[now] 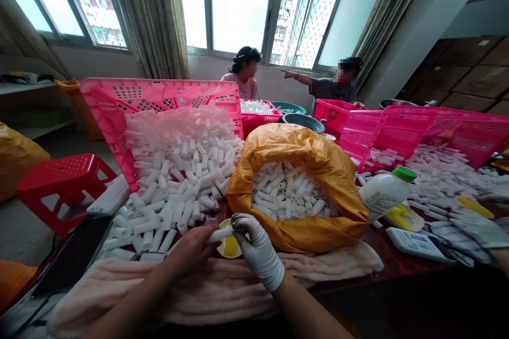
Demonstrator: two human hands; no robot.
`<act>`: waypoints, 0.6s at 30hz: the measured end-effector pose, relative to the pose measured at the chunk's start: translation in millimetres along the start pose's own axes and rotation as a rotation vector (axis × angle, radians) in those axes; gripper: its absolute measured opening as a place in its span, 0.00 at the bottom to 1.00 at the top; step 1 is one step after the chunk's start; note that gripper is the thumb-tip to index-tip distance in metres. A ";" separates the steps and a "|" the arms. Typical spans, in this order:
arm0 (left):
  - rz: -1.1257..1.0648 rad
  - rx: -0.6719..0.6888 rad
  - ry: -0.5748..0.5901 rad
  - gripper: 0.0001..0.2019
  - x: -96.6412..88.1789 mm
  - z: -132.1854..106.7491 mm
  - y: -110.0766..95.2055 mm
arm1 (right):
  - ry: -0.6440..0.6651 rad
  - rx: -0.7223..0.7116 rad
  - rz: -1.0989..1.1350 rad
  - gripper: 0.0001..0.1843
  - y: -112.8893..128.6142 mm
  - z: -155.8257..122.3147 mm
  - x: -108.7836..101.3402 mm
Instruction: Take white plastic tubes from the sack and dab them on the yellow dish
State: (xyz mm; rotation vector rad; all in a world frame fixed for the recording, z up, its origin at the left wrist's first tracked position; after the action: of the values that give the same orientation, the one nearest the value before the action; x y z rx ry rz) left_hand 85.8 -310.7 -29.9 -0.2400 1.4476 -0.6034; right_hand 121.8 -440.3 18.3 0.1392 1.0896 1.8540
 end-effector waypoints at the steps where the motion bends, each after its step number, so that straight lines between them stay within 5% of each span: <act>1: -0.003 0.008 0.040 0.10 2.6 0.2 -5.8 | 0.098 -0.027 -0.068 0.09 7.1 4.3 6.7; 4: 0.118 -0.041 0.089 0.11 7.2 0.9 -18.4 | 0.263 0.047 -0.200 0.06 7.7 13.4 19.7; 8: 0.284 -0.177 0.091 0.12 8.2 -1.4 -19.0 | 0.116 0.391 -0.247 0.19 -24.3 9.1 15.9; 15: -0.433 -0.082 0.533 0.13 47.2 -25.9 -25.7 | 0.149 0.302 -0.089 0.22 -14.0 -19.1 45.0; 18: -0.475 -0.075 0.504 0.15 44.7 -31.3 -31.6 | 0.104 0.317 -0.138 0.22 -5.4 -28.0 34.5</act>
State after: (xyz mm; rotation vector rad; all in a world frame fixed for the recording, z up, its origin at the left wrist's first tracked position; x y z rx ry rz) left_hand 48.2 -353.9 -56.3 -0.5269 1.9178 -1.0491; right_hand 92.3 -430.3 -13.9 0.1480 1.4261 1.5714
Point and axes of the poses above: each hand's wrist, its own z-axis towards the middle knuckle, its own x-axis out of the palm, y = z × x, the point moved 9 cm from there along z, towards the middle knuckle, and after that the axes turned 10 degrees about y, right-handed, at the moved point
